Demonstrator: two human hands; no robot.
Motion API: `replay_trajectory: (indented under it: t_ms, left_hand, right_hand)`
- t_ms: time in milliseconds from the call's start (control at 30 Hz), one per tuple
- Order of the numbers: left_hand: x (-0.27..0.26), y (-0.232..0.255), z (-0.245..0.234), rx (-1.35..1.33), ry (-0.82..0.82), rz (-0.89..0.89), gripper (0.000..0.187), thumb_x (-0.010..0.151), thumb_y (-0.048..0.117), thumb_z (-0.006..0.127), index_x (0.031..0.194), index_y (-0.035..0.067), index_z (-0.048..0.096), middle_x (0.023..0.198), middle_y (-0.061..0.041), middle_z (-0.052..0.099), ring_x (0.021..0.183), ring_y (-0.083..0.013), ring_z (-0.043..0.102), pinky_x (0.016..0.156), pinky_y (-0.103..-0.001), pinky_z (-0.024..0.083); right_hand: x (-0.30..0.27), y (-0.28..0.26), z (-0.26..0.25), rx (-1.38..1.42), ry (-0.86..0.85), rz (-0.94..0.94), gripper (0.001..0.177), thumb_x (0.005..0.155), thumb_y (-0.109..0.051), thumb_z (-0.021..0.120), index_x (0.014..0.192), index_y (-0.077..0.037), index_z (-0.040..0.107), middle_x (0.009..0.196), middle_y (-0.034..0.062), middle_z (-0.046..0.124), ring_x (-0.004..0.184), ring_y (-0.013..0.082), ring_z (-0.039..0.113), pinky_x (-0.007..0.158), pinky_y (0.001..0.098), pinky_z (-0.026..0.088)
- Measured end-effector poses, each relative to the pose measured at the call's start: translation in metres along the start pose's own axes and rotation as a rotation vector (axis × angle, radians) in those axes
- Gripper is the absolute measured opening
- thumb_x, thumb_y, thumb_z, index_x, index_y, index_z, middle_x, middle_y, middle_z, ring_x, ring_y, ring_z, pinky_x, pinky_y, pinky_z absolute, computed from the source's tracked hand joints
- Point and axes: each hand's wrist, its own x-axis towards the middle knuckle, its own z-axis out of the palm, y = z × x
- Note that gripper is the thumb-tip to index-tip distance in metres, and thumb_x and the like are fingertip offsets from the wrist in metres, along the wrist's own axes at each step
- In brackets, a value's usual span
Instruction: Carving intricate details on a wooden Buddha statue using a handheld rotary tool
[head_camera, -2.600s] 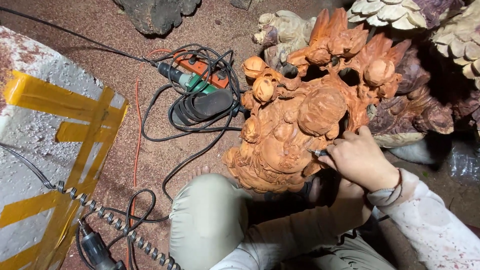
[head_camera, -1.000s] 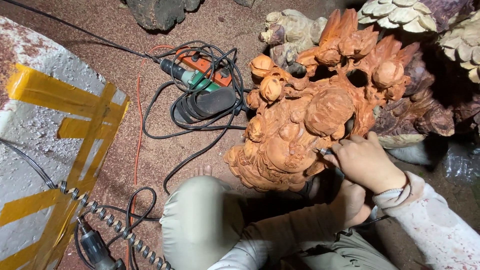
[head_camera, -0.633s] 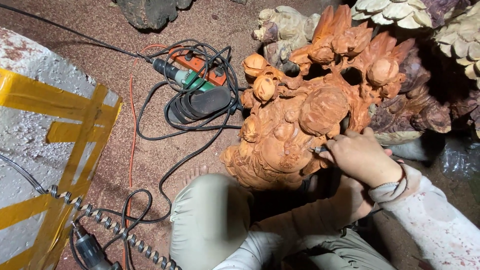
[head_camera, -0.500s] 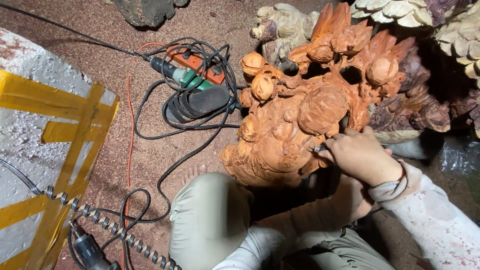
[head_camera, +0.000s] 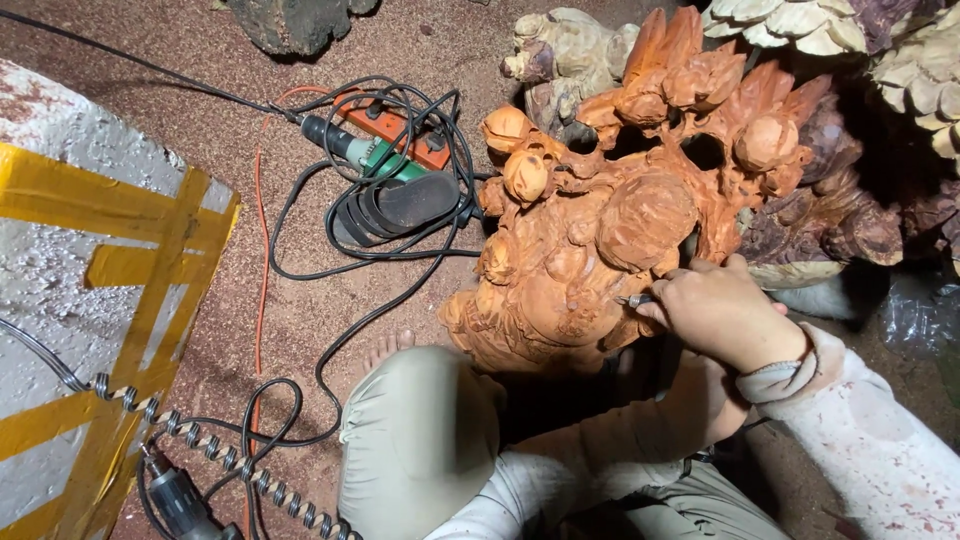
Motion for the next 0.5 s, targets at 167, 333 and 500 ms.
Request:
replay_trajectory:
  t_ms: [167, 333, 500]
  left_hand:
    - [-0.003, -0.002, -0.005, 0.005, 0.013, -0.010, 0.040, 0.110, 0.008, 0.039, 0.147, 0.000, 0.053, 0.149, -0.010, 0.056, 0.135, -0.0165, 0.052, 0.121, -0.030, 0.040]
    - [-0.004, -0.005, -0.012, 0.052, -0.053, -0.006, 0.040, 0.110, 0.006, 0.038, 0.147, 0.000, 0.052, 0.149, -0.009, 0.056, 0.137, -0.0146, 0.052, 0.123, -0.027, 0.038]
    - [-0.007, -0.007, -0.012, 0.227, 0.056, 0.109, 0.032, 0.104, 0.010, 0.047, 0.130, -0.006, 0.057, 0.129, -0.016, 0.062, 0.114, -0.0238, 0.058, 0.101, -0.033, 0.047]
  right_hand:
    - [-0.002, 0.000, -0.004, 0.022, -0.001, -0.017, 0.041, 0.097, -0.056, 0.046, 0.100, -0.026, 0.073, 0.100, -0.0032, 0.076, 0.102, 0.0224, 0.067, 0.094, 0.0469, 0.042]
    - [-0.003, 0.000, -0.004, 0.033, -0.008, -0.052, 0.043, 0.094, -0.055, 0.050, 0.085, -0.021, 0.075, 0.088, -0.0010, 0.074, 0.087, 0.0224, 0.066, 0.091, 0.0460, 0.042]
    - [-0.001, 0.001, -0.005, 0.056, -0.006, -0.041, 0.040, 0.094, -0.054, 0.049, 0.094, -0.022, 0.073, 0.098, -0.0009, 0.074, 0.094, 0.0240, 0.067, 0.086, 0.0485, 0.045]
